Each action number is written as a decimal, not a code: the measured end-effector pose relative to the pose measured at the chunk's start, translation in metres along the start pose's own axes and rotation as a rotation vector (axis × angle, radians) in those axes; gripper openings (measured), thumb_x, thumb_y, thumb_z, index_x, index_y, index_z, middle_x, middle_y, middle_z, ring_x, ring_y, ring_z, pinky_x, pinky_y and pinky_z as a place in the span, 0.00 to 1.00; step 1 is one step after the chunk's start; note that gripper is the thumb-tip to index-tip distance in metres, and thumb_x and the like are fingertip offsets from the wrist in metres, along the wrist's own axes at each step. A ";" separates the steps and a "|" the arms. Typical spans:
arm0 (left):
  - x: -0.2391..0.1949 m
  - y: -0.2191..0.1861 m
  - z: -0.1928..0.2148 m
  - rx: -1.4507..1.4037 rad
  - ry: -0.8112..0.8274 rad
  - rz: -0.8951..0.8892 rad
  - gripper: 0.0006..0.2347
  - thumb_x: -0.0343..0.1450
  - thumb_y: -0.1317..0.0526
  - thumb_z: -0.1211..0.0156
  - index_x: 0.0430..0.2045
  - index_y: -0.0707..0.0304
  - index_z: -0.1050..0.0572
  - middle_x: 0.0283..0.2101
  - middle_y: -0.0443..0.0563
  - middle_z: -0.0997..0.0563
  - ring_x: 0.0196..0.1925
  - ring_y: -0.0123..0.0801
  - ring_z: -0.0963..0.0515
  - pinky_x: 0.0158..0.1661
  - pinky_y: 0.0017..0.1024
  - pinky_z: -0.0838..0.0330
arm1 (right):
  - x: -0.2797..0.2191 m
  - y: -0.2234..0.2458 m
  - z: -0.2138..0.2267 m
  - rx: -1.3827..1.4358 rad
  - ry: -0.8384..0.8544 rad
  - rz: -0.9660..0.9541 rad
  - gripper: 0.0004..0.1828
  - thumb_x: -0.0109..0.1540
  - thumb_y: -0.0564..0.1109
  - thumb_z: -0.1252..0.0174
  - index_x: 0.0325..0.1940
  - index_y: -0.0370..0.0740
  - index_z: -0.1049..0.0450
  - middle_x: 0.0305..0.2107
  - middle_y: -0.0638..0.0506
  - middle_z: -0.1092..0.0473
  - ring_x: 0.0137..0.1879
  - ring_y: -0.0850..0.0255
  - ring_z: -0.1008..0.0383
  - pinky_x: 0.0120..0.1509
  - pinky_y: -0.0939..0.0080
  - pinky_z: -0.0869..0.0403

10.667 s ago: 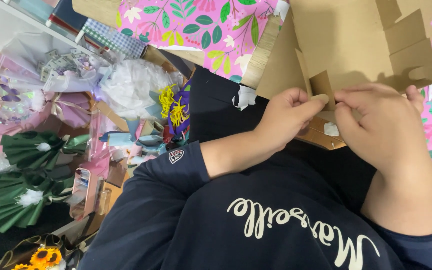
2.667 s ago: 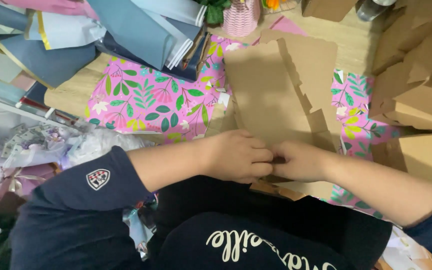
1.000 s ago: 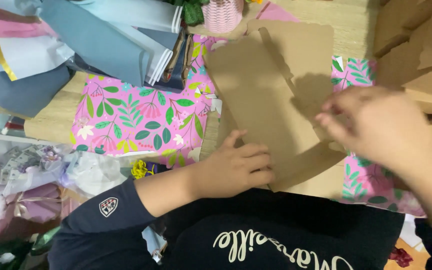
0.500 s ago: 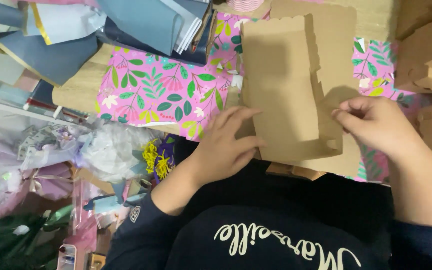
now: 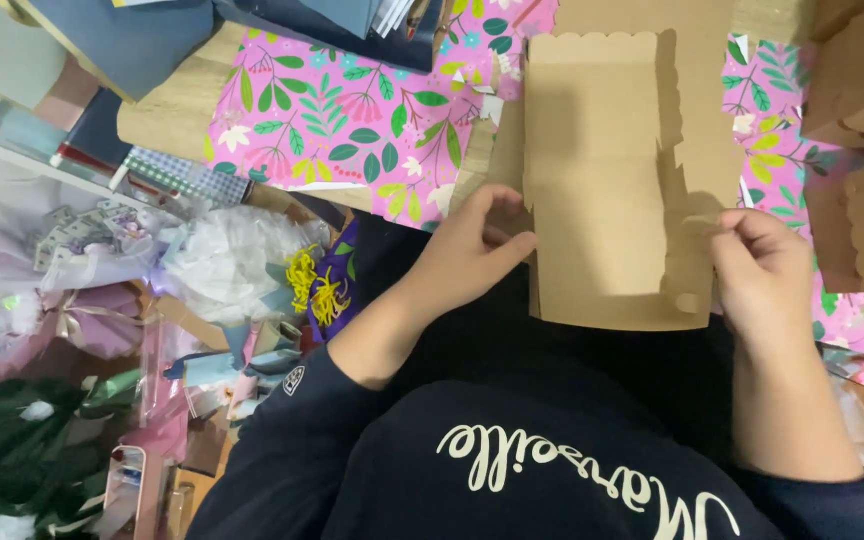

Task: Assembling a small cardboard box by folding along pre-scored lines and tucking in tabs at a design station.

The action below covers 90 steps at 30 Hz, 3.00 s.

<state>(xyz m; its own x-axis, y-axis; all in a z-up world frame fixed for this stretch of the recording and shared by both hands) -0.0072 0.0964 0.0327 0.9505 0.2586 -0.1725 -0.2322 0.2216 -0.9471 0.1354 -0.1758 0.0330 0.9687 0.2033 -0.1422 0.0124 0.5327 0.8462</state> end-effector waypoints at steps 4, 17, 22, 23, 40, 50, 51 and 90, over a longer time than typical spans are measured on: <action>-0.007 -0.004 -0.008 -0.043 -0.032 -0.072 0.21 0.68 0.54 0.37 0.53 0.60 0.33 0.55 0.53 0.23 0.39 0.33 0.15 0.42 0.27 0.20 | -0.006 -0.002 0.000 0.034 0.047 -0.031 0.03 0.67 0.42 0.46 0.40 0.46 0.27 0.21 0.62 0.42 0.24 0.72 0.47 0.25 0.69 0.46; -0.019 -0.008 -0.001 0.040 -0.078 -0.071 0.17 0.67 0.55 0.32 0.47 0.53 0.28 0.47 0.46 0.21 0.40 0.30 0.16 0.42 0.26 0.22 | -0.006 -0.024 -0.002 0.227 0.084 -0.111 0.04 0.68 0.42 0.46 0.40 0.50 0.29 0.22 0.63 0.41 0.25 0.73 0.43 0.26 0.72 0.43; -0.015 -0.014 0.021 -0.058 -0.355 -0.256 0.09 0.70 0.58 0.39 0.41 0.57 0.26 0.39 0.47 0.19 0.42 0.26 0.20 0.40 0.24 0.28 | 0.000 -0.032 -0.004 0.316 0.127 -0.095 0.06 0.67 0.40 0.49 0.36 0.49 0.31 0.22 0.63 0.41 0.24 0.73 0.44 0.24 0.73 0.48; -0.014 -0.014 0.020 -0.057 -0.354 -0.257 0.09 0.70 0.58 0.39 0.41 0.57 0.26 0.39 0.47 0.19 0.42 0.26 0.20 0.40 0.24 0.28 | -0.001 -0.030 -0.005 0.318 0.126 -0.094 0.06 0.67 0.40 0.49 0.36 0.49 0.31 0.22 0.63 0.41 0.24 0.73 0.44 0.24 0.73 0.48; 0.034 -0.124 -0.010 0.554 0.268 -0.124 0.19 0.70 0.45 0.52 0.51 0.50 0.32 0.21 0.36 0.23 0.23 0.27 0.26 0.26 0.32 0.40 | -0.010 -0.030 -0.011 0.588 0.078 -0.103 0.05 0.62 0.37 0.48 0.35 0.43 0.26 0.19 0.58 0.37 0.21 0.71 0.41 0.24 0.73 0.42; 0.089 -0.114 -0.057 0.509 0.423 0.270 0.23 0.64 0.37 0.60 0.20 0.58 0.28 0.26 0.47 0.15 0.24 0.31 0.17 0.38 0.24 0.22 | -0.027 -0.016 -0.010 0.275 0.081 0.093 0.05 0.67 0.38 0.47 0.38 0.43 0.26 0.20 0.61 0.40 0.26 0.73 0.42 0.33 0.73 0.42; 0.090 -0.117 -0.059 0.650 0.433 0.215 0.23 0.67 0.39 0.59 0.16 0.56 0.27 0.22 0.44 0.17 0.22 0.29 0.19 0.39 0.25 0.25 | -0.025 -0.018 -0.011 0.233 0.082 0.069 0.03 0.67 0.39 0.45 0.41 0.44 0.26 0.21 0.62 0.39 0.27 0.74 0.40 0.33 0.73 0.36; 0.077 -0.042 -0.098 0.427 0.306 -0.093 0.04 0.64 0.63 0.44 0.27 0.55 0.23 0.31 0.45 0.16 0.36 0.37 0.15 0.36 0.33 0.24 | -0.034 -0.013 -0.041 0.889 0.097 -0.296 0.09 0.63 0.43 0.44 0.27 0.49 0.32 0.19 0.61 0.41 0.25 0.68 0.40 0.30 0.67 0.43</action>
Point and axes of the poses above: each hand's wrist, its own x-axis towards the middle knuckle, its own z-axis out of the back of the hand, y = z × x, the point moved 2 cm from there along x, towards the middle knuckle
